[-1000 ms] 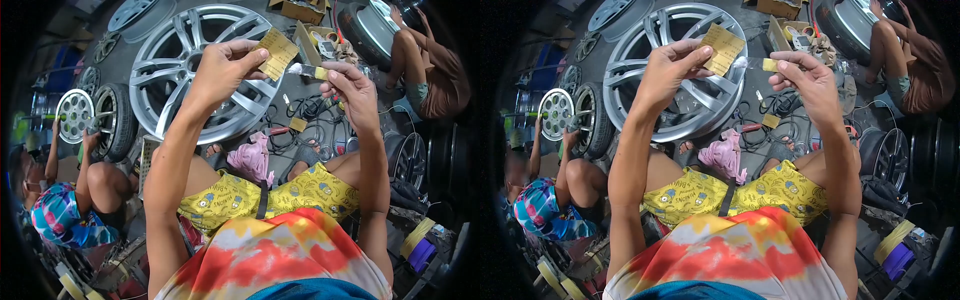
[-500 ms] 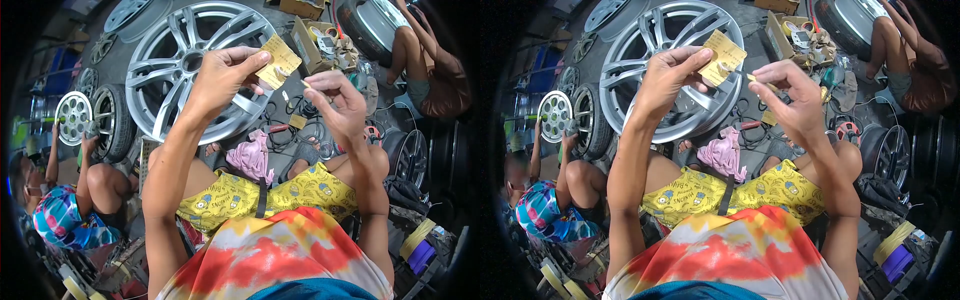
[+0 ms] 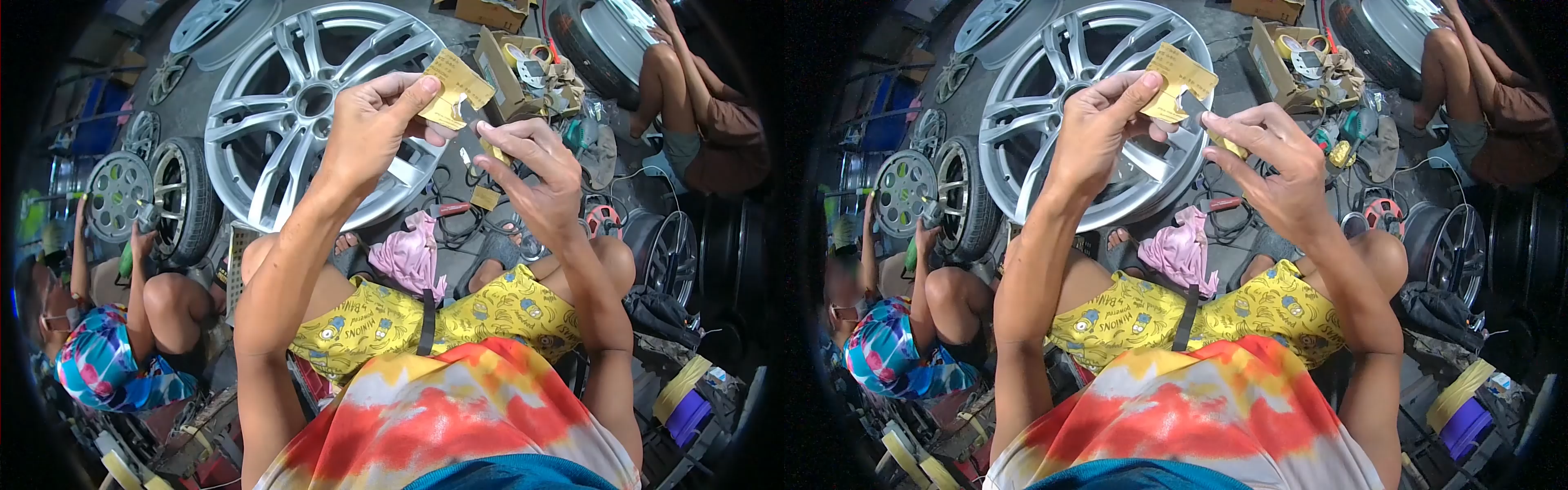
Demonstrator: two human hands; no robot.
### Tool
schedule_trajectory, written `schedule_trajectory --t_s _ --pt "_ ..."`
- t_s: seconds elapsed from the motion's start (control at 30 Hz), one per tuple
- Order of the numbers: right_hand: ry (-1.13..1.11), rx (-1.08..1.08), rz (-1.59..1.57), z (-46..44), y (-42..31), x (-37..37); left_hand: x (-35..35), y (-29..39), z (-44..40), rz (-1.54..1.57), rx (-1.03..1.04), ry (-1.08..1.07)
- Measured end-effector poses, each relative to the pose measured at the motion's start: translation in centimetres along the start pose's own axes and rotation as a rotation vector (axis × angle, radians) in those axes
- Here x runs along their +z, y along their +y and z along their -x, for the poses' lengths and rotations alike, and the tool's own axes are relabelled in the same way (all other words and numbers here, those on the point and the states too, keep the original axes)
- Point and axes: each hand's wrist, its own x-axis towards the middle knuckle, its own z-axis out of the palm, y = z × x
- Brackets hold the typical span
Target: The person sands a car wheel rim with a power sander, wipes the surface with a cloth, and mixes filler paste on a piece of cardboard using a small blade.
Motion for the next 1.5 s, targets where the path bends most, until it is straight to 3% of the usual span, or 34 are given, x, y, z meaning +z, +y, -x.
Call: schedule_trajectory --t_s 0.5,0.67,0.83,1.17,1.5 --pt "-0.098 -0.059 0.051 0.0 0.1 -1.7 -0.7 0.0 -0.6 -0.087 0.110 0.045" --pt "-0.003 0.128 -0.117 -0.1 0.3 -1.8 -0.4 0.3 -0.6 -0.232 0.236 0.124" --pt "-0.041 0.089 -0.168 -0.2 0.0 -0.9 0.4 0.0 0.0 -0.308 0.293 0.091" --pt "-0.002 0.303 -0.408 0.0 0.0 -1.0 -0.3 0.2 0.1 -0.458 0.337 0.080" --pt "-0.010 0.409 -0.536 0.8 0.3 -0.2 0.4 0.7 0.8 -0.312 0.250 -0.019"
